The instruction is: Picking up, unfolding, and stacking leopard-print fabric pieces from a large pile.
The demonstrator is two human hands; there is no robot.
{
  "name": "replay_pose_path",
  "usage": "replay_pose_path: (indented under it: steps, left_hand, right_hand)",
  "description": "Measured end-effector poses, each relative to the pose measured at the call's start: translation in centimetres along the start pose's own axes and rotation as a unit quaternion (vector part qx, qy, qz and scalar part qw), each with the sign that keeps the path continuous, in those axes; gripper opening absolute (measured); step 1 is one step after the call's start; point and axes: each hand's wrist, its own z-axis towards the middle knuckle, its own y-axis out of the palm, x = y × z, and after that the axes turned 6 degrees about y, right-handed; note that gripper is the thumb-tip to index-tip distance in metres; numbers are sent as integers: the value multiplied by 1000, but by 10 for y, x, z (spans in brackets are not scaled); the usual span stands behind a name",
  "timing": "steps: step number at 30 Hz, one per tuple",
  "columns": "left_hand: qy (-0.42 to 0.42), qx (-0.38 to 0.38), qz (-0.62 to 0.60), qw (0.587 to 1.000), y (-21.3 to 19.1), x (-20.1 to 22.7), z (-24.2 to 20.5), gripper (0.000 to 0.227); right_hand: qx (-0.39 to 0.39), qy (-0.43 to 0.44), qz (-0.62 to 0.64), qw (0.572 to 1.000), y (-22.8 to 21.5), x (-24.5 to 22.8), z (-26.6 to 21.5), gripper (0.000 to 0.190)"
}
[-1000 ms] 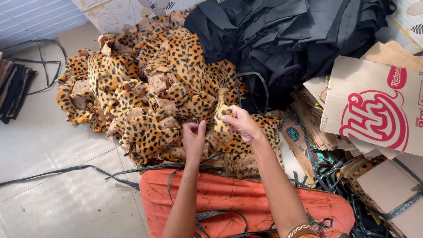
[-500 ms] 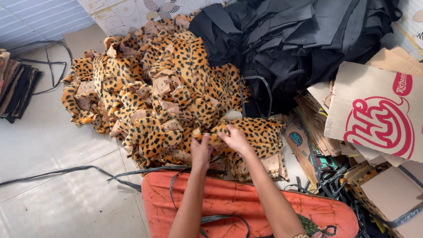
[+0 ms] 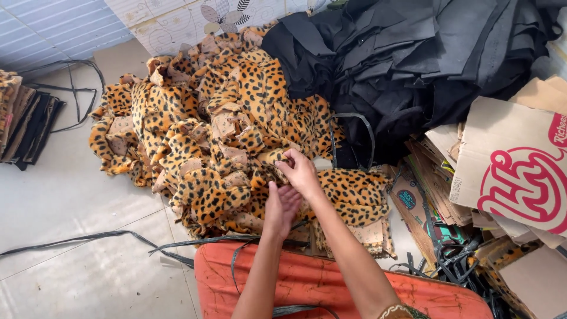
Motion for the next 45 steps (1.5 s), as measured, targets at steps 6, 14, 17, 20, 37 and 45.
replay_pose_path:
  steps: [6,14,17,20,37,45]
  left_hand:
    - [44,-57,-360,930,-11,-36,55,49]
    - [75,-134,-89,984,12,-27,28,30]
    - [98,-161,48,981,7,-67,45,32]
    - [121,-151,231,954,13,-100,31,33]
    - [121,-151,653,732,24,-152,-26,42]
    - [321,-73,757,565,31,-160,-28,109]
  right_hand:
    - [-114,88,508,849,-74,-42,-64,19]
    - [-78,118,516,845,-140,47,-76,22]
    - [-40,113,445,888,-161,66,-93,21]
    - [63,91,187,976,-182,128,-108,20]
    - [141,52,-131,980,-148,259,-146,25]
    - [199,2,-220,955,-127,200,-152,51]
